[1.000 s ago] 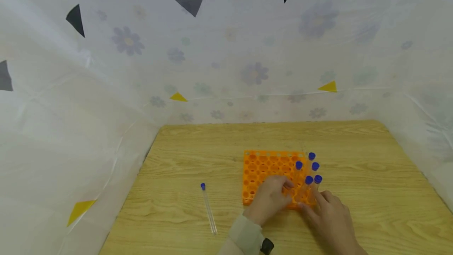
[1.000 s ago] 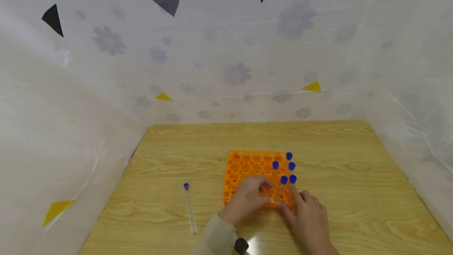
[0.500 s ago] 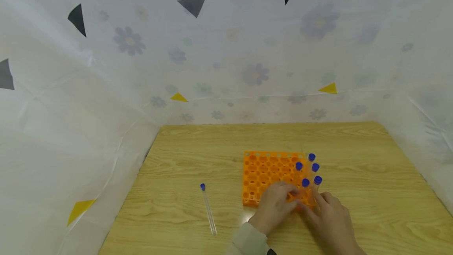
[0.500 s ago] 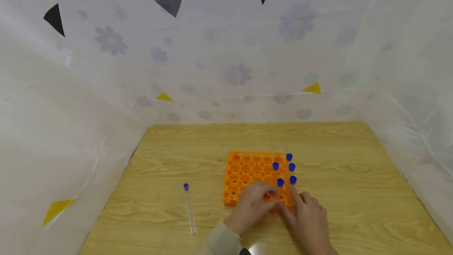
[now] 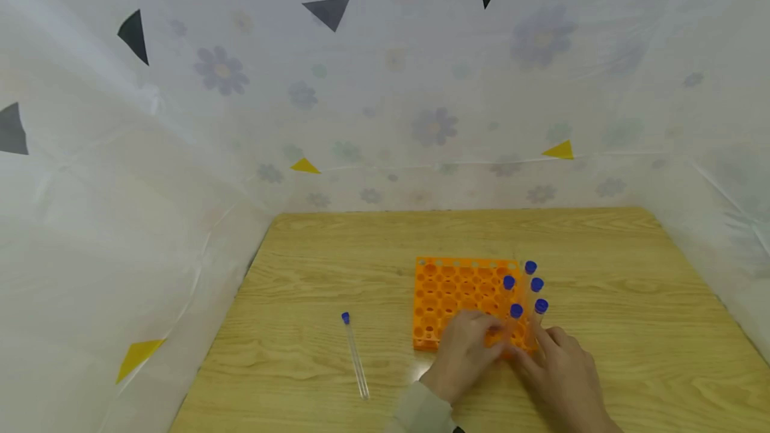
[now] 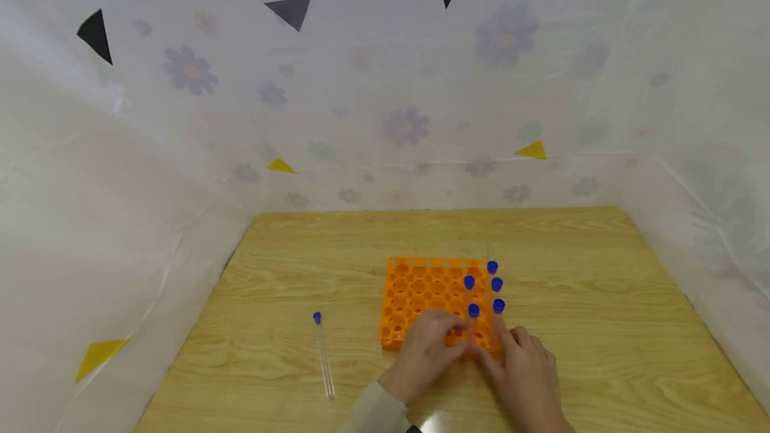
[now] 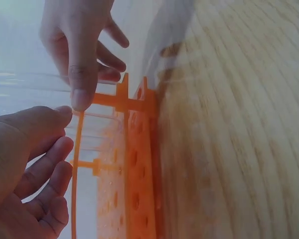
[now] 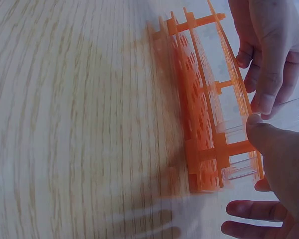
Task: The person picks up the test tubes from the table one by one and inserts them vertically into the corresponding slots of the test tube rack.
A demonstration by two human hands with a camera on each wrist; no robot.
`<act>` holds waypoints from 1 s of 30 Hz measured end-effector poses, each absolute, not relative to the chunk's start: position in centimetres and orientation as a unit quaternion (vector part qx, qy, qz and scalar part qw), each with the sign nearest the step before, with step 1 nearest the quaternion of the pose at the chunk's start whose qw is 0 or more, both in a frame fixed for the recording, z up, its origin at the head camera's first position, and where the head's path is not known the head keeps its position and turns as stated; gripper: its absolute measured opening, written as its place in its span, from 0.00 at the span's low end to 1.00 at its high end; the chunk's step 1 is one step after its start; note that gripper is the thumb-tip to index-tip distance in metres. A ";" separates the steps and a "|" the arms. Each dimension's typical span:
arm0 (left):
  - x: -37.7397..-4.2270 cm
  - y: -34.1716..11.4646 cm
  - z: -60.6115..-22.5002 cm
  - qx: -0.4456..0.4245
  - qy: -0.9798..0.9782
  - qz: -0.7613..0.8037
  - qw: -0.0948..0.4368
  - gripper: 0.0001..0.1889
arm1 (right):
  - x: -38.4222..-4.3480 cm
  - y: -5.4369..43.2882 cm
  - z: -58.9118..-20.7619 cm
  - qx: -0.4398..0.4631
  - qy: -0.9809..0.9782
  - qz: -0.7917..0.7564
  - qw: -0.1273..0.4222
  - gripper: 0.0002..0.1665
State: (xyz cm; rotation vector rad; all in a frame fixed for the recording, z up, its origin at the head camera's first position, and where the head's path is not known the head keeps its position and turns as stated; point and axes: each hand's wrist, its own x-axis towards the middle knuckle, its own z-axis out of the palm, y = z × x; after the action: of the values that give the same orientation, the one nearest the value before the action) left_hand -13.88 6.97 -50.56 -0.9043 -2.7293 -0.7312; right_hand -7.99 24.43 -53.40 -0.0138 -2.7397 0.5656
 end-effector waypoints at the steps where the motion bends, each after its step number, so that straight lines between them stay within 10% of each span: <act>1: -13.8 6.7 -50.4 -0.299 -0.917 -0.251 0.078 0.13 | -8.0 24.4 -53.4 -0.004 -0.966 0.198 0.168 0.47; 30: -14.7 -7.2 -48.5 -0.015 -0.949 -0.294 0.111 0.33 | -8.3 24.5 -53.0 -0.010 -0.977 0.175 0.124 0.49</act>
State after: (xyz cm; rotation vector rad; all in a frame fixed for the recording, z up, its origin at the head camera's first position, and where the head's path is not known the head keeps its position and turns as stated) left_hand -14.68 -7.20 -48.49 -0.0428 -2.7875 -0.8649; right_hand -8.31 24.52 -52.97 -0.0293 -2.8481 0.5105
